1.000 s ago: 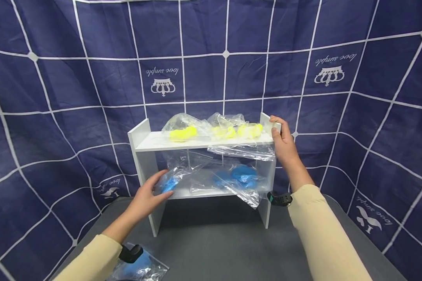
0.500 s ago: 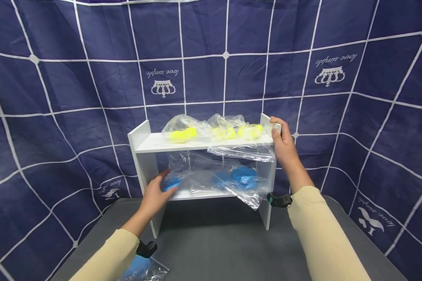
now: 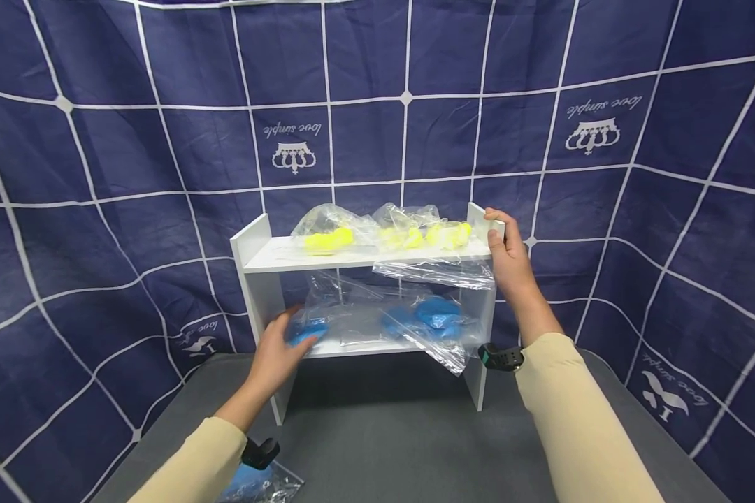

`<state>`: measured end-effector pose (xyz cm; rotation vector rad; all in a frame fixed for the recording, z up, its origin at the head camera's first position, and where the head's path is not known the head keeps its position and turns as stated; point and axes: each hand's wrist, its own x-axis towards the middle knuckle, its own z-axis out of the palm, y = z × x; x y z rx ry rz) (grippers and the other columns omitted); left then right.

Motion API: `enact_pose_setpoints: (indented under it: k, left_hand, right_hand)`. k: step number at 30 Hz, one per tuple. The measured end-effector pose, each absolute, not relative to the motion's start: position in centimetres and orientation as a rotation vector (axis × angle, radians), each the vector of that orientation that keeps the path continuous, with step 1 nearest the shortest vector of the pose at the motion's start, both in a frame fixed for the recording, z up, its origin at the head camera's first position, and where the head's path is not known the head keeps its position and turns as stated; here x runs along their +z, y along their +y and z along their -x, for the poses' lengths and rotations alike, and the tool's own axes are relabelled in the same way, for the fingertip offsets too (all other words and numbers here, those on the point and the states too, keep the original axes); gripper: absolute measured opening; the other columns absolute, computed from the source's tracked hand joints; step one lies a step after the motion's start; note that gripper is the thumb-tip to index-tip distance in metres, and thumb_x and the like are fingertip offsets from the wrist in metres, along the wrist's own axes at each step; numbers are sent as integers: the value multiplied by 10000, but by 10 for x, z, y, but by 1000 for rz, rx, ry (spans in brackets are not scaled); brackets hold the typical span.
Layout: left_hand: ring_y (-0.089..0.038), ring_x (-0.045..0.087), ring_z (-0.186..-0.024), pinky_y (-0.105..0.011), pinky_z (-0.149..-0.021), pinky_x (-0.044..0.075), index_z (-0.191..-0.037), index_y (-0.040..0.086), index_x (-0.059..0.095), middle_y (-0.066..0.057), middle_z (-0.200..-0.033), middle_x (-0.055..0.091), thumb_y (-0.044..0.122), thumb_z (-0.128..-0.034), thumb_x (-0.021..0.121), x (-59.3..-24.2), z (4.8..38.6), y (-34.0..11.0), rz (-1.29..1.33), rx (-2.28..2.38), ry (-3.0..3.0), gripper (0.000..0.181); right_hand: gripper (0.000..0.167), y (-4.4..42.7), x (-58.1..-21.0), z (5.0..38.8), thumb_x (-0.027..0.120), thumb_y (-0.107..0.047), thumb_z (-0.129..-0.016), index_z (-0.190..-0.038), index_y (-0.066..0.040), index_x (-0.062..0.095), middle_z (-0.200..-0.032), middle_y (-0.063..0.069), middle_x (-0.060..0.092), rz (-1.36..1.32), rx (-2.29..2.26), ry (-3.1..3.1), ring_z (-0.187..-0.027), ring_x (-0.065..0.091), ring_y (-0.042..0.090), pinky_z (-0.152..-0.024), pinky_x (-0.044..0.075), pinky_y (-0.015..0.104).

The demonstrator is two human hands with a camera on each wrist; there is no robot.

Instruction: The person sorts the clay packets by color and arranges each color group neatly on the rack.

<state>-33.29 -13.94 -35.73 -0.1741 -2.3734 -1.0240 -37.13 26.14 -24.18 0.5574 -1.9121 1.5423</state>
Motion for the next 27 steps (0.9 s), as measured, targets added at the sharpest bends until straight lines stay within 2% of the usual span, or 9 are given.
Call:
enact_pose_setpoints:
  k: [5, 12, 19, 22, 27]
  left_hand:
    - [-380, 506, -1323, -562, -1069, 425, -1450, 128, 491, -198, -1414, 533, 191, -852, 780, -364, 327, -143, 256, -1037, -2313, 668]
    - [-383, 467, -1379, -582, -1103, 394, -1493, 97, 423, -178, -1491, 478, 167, -880, 745, -371, 310, -148, 263, -1071, -2289, 697]
    - [-366, 462, -1395, -554, -1130, 382, -1498, 138, 416, -125, -1525, 471, 128, -892, 720, -380, 285, -158, 238, -1163, -2276, 677]
    - [-324, 481, -1381, -464, -1129, 398, -1487, 140, 423, -100, -1511, 494, 104, -899, 704, -385, 276, -165, 243, -1176, -2275, 653]
    - [-272, 497, -1355, -98, -1076, 337, -1464, 101, 450, -101, -1451, 542, 32, -888, 698, -397, 265, -179, 299, -1157, -2260, 630]
  right_hand:
    - [365, 263, -242, 368, 311, -243, -1096, -1431, -102, 349, -1658, 93, 220, -550, 1525, -1930, -1476, 266, 244, -962, 308, 60]
    - [353, 262, -242, 370, 316, -228, -1095, -1414, -83, 359, -1652, 106, 225, -558, 1540, -1914, -1454, 285, 198, -965, 315, 60]
    - [367, 260, -242, 369, 316, -239, -1094, -1430, -96, 355, -1654, 114, 217, -564, 1542, -1913, -1460, 280, 227, -961, 315, 59]
    - [366, 260, -242, 368, 317, -244, -1094, -1432, -111, 360, -1656, 109, 215, -568, 1538, -1914, -1462, 281, 223, -960, 317, 55]
    - [353, 260, -241, 367, 321, -233, -1094, -1419, -101, 364, -1651, 106, 229, -571, 1540, -1904, -1455, 286, 181, -971, 315, 54]
